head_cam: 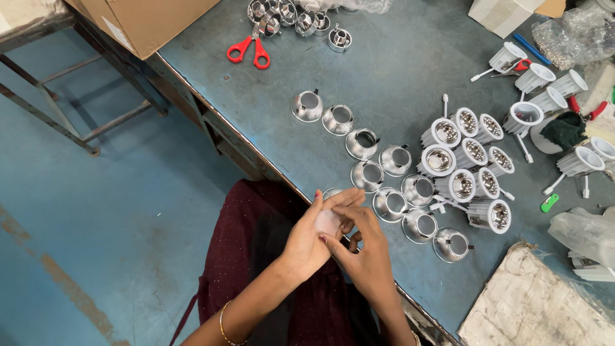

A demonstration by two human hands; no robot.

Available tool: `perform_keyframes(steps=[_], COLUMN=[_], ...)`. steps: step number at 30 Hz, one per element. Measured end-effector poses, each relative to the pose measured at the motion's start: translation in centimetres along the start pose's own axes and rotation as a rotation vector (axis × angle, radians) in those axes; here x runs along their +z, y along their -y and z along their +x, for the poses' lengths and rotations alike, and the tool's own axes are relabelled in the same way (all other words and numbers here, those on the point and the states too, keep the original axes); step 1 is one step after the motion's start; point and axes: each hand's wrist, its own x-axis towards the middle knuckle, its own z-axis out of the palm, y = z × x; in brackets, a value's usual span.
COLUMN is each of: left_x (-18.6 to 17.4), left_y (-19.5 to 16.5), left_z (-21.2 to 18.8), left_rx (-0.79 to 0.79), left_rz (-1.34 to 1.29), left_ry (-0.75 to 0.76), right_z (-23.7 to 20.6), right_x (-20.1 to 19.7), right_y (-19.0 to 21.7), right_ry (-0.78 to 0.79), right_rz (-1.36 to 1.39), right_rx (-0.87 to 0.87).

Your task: The person assembles small light fixtures by inserting white circular inserts into metallic reflector housings. She handles each component by hand, aligns the parts, and places the assembled units on the table. The process is repeated for several units.

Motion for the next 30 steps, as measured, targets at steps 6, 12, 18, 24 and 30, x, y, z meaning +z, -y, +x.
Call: perform_keyframes(steps=[6, 12, 18, 24, 30], left_x=[-2.1, -6.1, -4.7, -1.9, -1.3], left_y=[1.2, -0.2, -4.0, -3.6, -2.8], left_z=[0.3, 1.9, 1.5, 1.2, 0.6], left_rx=[-0.022, 0.207, 0.229, 0.307, 0.277], left_rz=[-0.16, 0.013, 1.571, 1.69, 1.621], left_ry=[-0.077, -0.257, -0.068, -0.058, -0.151], right_z=[-1.0, 0.3, 1.3, 1.7, 2.9], right_x=[0.5, -2.8, -4.4, -3.2, -2.3], right_y=[-2.0, -4.5, -6.6, -9.3, -10.3], right_ry=[-0.047, -0.221, -0.1, -0.127, -0.074], right_rz=[0.116, 0.536, 0.481, 0.531, 0.462], right_rx=[-0.069, 0.23, 0.252, 0.272, 0.286])
